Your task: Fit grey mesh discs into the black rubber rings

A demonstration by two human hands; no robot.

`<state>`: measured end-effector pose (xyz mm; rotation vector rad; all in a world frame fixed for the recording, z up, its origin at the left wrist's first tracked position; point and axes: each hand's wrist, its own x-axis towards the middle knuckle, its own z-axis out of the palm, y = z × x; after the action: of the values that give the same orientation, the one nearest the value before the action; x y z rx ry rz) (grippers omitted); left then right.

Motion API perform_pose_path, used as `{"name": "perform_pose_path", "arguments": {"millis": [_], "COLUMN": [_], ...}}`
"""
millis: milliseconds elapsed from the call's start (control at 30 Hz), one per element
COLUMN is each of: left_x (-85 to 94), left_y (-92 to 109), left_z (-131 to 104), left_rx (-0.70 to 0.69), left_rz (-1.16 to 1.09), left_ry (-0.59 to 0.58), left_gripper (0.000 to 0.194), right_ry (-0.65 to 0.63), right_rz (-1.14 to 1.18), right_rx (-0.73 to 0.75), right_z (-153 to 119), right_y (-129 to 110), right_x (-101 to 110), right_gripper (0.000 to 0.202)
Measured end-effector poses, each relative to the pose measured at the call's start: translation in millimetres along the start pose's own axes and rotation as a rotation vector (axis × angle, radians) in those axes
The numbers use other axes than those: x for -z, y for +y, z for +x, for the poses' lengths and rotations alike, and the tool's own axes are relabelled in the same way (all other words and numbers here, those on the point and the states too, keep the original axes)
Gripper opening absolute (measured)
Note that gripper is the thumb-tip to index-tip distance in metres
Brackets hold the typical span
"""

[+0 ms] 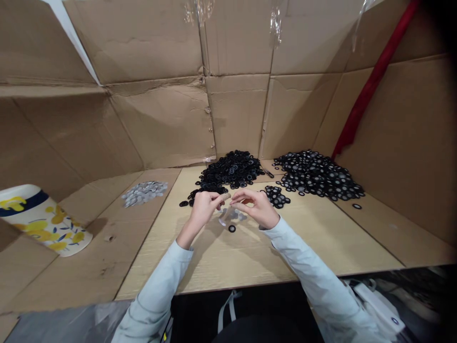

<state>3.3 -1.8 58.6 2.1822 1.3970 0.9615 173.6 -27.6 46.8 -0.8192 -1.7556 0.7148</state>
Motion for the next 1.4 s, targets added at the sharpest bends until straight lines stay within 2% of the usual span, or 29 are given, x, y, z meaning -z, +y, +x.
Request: {"name": "perform_pose_path", "arguments": {"millis": [200, 400, 533, 833, 1000, 1200, 1400], "left_x": [0.3, -1.7, -2.3, -1.3, -2.1, -1.1, -0.5], "left_y": [1, 0, -2, -2, -4, -3, -3], "left_z": [1, 0, 0, -1, -1, -1, -2], "left_rx": [-0.023, -0.031, -0.042, -0.047, -0.015, 0.054, 0.071], "left_rz": [0.045, 0.08, 0.068, 0.081, -0.014, -0.276, -0.389], "left_ry": [-0.069, -0.059, -0.071, -0.089, -0.123, -0.213, -0.249], "left_gripper": [0.031, 0.034, 0.035, 0.03, 0.029, 0.024, 0.025], "right_ry": [0.053, 0.138, 0.146, 0.185, 0.269, 0.221, 0.19], "right_rz": [-0.013, -0.037, -0.113, -0.332, -0.547, -0.708, -0.791], "right_rx": [0.031, 0.016, 0.042, 0.152, 0.332, 0.511, 0.537], "right_z": [5, 6, 5, 6, 4, -1, -3], "right_y": [-2, -2, -1, 3, 7, 5, 4], "right_x": [-6, -12, -16, -22, -22, -18, -14], "right_gripper": [0.01, 0.01, 0.004, 0.007, 0.013, 0.018, 0.02]}}
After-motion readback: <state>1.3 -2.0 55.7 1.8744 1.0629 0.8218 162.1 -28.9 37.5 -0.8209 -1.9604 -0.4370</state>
